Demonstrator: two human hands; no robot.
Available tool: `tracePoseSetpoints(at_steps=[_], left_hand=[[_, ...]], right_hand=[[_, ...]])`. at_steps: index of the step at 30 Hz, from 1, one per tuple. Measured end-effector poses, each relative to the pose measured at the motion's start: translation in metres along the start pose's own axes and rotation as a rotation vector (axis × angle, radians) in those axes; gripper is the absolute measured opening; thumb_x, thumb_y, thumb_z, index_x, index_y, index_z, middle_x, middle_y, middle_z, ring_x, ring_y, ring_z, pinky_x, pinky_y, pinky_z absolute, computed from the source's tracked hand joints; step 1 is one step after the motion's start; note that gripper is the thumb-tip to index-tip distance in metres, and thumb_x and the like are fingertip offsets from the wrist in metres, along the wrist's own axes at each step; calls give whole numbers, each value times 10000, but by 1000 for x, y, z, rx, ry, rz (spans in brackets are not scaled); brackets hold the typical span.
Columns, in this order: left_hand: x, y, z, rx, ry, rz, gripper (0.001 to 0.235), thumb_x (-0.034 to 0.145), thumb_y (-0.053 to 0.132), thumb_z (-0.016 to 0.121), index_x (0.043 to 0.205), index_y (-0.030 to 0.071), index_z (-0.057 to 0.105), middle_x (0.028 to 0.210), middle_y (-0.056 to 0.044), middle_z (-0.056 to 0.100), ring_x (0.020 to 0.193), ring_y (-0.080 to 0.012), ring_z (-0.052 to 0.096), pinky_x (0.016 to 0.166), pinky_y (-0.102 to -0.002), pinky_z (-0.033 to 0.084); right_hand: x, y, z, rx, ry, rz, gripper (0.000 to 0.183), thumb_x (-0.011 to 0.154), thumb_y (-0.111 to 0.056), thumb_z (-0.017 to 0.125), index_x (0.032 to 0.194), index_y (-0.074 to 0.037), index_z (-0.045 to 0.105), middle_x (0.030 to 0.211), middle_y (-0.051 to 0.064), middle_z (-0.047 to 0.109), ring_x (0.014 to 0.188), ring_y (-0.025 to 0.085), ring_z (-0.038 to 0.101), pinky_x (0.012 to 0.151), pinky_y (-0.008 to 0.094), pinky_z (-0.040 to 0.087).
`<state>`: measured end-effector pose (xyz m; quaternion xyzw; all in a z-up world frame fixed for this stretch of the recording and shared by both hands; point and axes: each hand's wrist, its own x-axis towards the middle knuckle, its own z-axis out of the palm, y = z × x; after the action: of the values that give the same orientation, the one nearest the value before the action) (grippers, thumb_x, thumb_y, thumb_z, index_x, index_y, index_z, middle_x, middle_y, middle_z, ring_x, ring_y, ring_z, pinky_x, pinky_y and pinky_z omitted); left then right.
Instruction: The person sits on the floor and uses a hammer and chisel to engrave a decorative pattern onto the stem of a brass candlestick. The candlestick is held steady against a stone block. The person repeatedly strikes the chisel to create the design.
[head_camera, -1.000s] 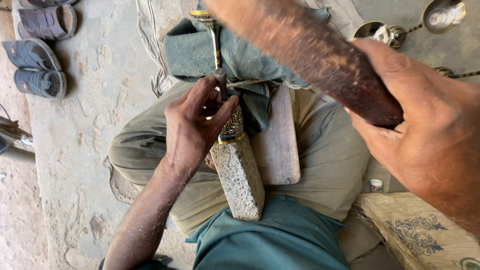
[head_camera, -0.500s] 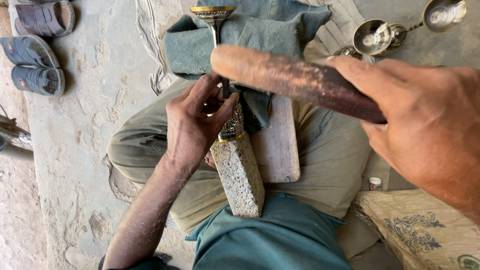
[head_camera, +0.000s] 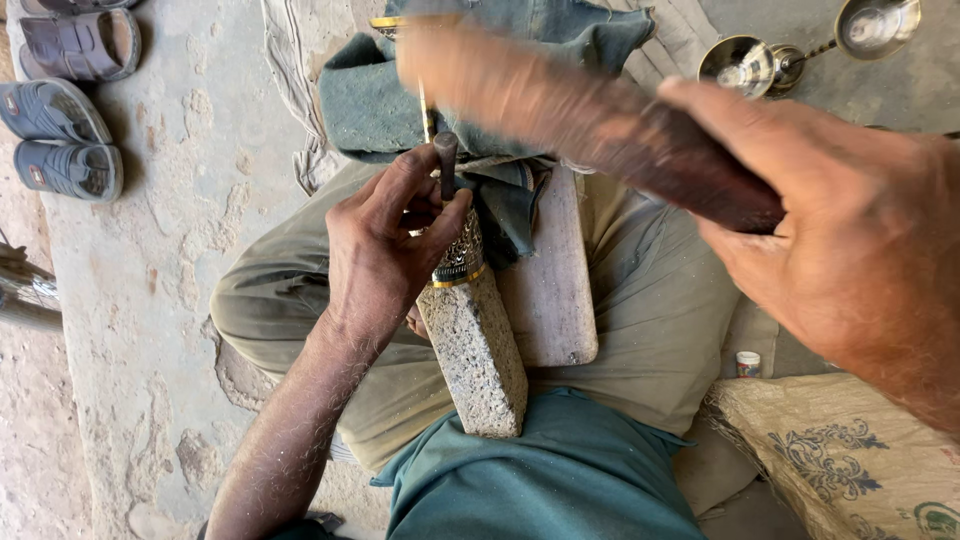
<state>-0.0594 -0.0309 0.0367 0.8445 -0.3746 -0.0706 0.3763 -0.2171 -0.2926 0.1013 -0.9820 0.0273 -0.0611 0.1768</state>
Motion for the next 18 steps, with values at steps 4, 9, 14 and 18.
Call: tracePoseSetpoints(at_steps=[4,9,14,18], left_hand=[[-1,0,-1,40,-14,4,417,950,70,818,1319,57,625,918,-48,676,825,-86,719,747,-247,643],[-1,1,-2,20,-11,34,397,960,72,816,1311,55,631,947,-48,687,849,-86,725,776,-245,648],[0,2,-3,-7,-1,1,366,958,78,821,1266,32,628,904,-45,678,803,-85,708,722,-246,622],[-3,3,-2,-13,4,6,300,959,69,826,1185,29,633,893,-54,670,794,-92,704,717,-252,621]], right_hand=[[0,-1,-1,-66,-76,12,624,767,-44,847,1365,-31,669,943,167,762,722,247,749,597,324,602],[-1,-5,-6,-16,-123,85,626,797,-50,852,1386,-47,639,929,161,740,742,250,745,640,329,596],[0,-12,-9,167,156,-41,512,850,-12,794,1313,70,593,1028,257,723,849,307,740,692,373,599],[3,-17,-9,236,147,-45,492,909,3,772,1348,84,565,1038,260,713,836,279,743,656,328,600]])
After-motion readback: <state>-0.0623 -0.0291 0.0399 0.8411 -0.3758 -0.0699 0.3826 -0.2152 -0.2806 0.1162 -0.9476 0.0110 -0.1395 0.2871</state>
